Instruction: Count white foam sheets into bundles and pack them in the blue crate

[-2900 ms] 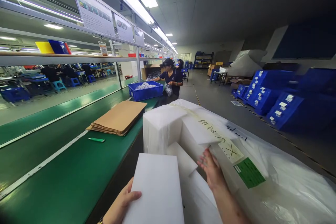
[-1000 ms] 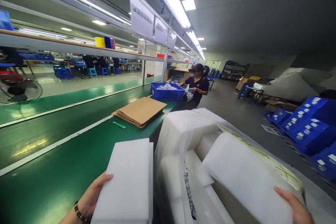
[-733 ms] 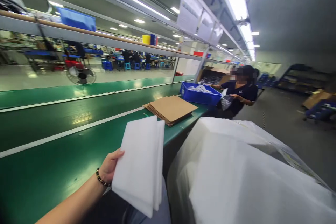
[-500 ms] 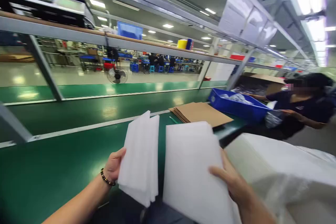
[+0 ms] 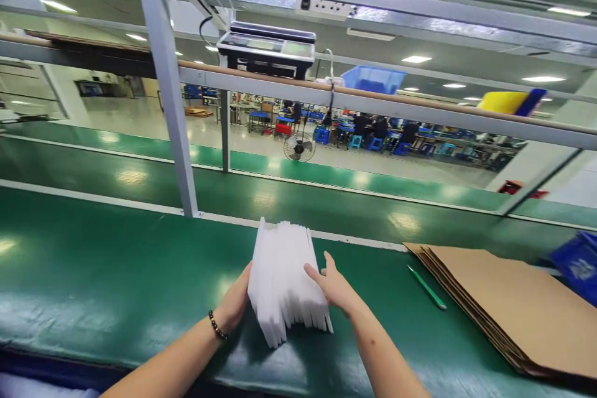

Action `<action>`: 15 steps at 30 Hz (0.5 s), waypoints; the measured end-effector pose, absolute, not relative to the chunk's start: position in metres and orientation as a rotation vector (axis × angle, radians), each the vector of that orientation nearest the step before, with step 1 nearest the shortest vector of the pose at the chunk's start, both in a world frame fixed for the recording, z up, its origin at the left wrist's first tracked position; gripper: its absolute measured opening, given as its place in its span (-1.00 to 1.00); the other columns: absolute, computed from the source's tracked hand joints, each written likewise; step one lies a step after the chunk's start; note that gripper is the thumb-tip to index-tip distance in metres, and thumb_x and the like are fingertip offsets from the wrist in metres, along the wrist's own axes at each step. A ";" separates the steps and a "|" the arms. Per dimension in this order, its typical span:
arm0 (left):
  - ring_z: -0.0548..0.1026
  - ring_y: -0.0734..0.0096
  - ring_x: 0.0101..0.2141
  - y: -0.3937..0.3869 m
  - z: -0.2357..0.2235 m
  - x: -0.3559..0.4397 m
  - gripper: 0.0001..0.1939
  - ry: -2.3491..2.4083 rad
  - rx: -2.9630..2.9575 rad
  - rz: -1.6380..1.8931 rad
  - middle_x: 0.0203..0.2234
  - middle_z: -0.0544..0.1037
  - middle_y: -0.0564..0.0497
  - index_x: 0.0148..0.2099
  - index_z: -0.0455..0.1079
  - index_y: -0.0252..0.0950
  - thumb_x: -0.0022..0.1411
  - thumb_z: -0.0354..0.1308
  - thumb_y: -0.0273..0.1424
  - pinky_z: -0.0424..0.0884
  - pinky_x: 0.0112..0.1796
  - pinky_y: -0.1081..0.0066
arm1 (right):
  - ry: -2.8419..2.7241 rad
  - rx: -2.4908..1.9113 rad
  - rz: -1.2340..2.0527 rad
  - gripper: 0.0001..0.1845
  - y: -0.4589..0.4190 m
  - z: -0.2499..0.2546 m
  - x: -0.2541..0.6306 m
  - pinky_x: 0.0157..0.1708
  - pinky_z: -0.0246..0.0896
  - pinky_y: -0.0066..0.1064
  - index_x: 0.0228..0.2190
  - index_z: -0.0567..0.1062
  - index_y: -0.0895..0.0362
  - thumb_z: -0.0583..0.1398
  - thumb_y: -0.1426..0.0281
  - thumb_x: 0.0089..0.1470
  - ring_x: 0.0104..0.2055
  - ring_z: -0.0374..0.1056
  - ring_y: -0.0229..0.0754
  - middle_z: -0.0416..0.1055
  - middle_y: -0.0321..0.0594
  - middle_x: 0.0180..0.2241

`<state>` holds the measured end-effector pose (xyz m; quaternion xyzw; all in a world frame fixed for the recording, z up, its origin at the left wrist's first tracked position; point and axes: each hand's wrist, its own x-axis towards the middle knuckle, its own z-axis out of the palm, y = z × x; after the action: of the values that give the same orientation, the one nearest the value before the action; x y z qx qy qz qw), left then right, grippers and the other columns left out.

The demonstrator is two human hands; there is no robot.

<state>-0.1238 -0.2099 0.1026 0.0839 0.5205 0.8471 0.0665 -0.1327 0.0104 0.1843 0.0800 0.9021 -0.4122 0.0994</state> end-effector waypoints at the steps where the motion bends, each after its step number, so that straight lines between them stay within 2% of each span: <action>1: 0.02 0.19 0.17 -0.213 0.107 -0.122 -0.47 1.518 0.306 2.564 0.18 0.12 0.02 0.20 0.08 -0.15 0.22 -0.07 -0.13 0.01 0.11 0.23 | 2.634 0.214 -1.231 -0.02 0.009 0.181 -0.134 -0.09 0.15 -0.06 0.19 -0.13 0.24 -0.04 -0.14 -0.06 0.01 0.21 0.13 0.08 0.18 0.11; 4: 0.09 0.12 0.15 -0.219 0.121 -0.122 -0.41 1.415 0.446 2.593 0.15 0.17 0.00 0.21 0.04 -0.15 0.18 -0.05 -0.07 0.06 0.09 0.19 | 2.558 0.066 -1.353 -0.17 0.002 0.172 -0.135 0.06 0.02 -0.20 0.12 0.07 0.17 0.00 -0.10 -0.04 0.10 0.11 0.01 0.10 -0.02 0.13; 9: 0.10 0.10 0.13 -0.245 0.147 -0.145 -0.25 1.435 0.592 2.712 0.14 0.19 -0.09 0.21 0.07 -0.27 0.04 0.12 -0.05 0.01 0.11 0.29 | 2.521 -0.147 -1.653 -0.19 -0.031 0.178 -0.154 0.16 -0.20 -0.15 0.12 0.06 0.07 0.11 -0.03 -0.08 0.19 -0.06 -0.01 0.00 -0.15 0.18; 12: 0.16 0.10 0.10 -0.281 0.159 -0.176 -0.26 1.525 0.491 2.814 0.12 0.22 -0.10 0.20 0.06 -0.27 0.03 0.15 -0.08 0.05 0.09 0.28 | 2.420 -0.260 -1.808 -0.21 -0.071 0.189 -0.180 0.13 -0.13 -0.15 0.12 0.07 0.05 0.12 -0.01 -0.08 0.17 -0.03 -0.01 0.04 -0.17 0.17; 15: 0.24 0.12 0.04 -0.326 0.163 -0.214 -0.37 1.592 0.322 2.921 0.04 0.32 -0.11 0.13 0.16 -0.31 0.11 0.04 -0.04 0.10 0.05 0.28 | 2.240 -0.310 -1.908 -0.17 -0.123 0.190 -0.213 0.02 0.08 -0.18 0.14 0.00 0.02 0.12 -0.01 -0.09 0.13 0.05 0.00 0.07 -0.17 0.15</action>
<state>-0.2135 -0.3256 0.1632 0.0959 0.4739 0.8696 -0.0999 -0.2127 -0.1226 0.1903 -0.1043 0.7539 -0.6422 0.0914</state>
